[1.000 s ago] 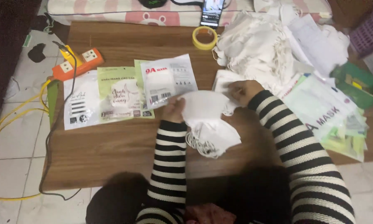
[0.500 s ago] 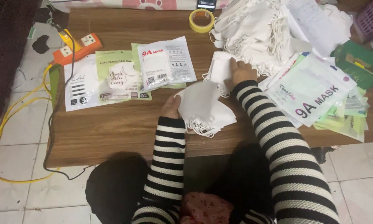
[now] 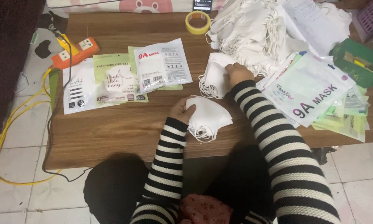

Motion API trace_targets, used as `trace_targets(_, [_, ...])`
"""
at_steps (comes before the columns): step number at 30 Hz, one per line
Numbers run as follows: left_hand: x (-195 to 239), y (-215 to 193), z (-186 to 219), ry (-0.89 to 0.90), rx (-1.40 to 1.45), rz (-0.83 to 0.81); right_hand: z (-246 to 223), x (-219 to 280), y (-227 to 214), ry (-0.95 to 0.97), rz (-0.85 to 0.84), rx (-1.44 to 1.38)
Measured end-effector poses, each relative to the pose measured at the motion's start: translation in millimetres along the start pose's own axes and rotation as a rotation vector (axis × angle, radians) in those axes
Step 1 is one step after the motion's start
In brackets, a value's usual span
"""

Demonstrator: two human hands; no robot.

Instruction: Folding and stacking face masks for packaging

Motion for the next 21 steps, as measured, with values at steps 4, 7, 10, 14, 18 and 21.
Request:
trace_targets(4, [1,1,-1,0.003,-0.03,0.007,-3,6,-38,0.069,0.1,-0.167])
trace_targets(7, [-3,-1,-5,0.008,-0.035,0.049,3,10,-74,0.076,0.289,-0.301])
trace_targets(10, [-3,-3,-6,0.007,-0.083,0.096,20,16,-88,0.052,0.539,-0.611])
trace_targets(14, [-6,-7,-11,-0.036,0.008,0.152,9,34,-96,0.265,0.229,-1.119])
trace_targets(18, [-14,-14,-23,-0.081,0.16,0.166,-25,56,-94,0.193,-0.117,-1.125])
trace_targets(21, [-21,-19,-32,-0.095,0.255,0.06,-35,58,-62,0.158,-0.296,-1.05])
Point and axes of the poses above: each hand's wrist, its own x-axis away from the middle knuckle, its own y-axis out of the palm, z = x × y, the point moved 6 cm from there along -x, towards the middle knuckle, and after that the axes turned 15 degrees about z, right-handed, at the moved point
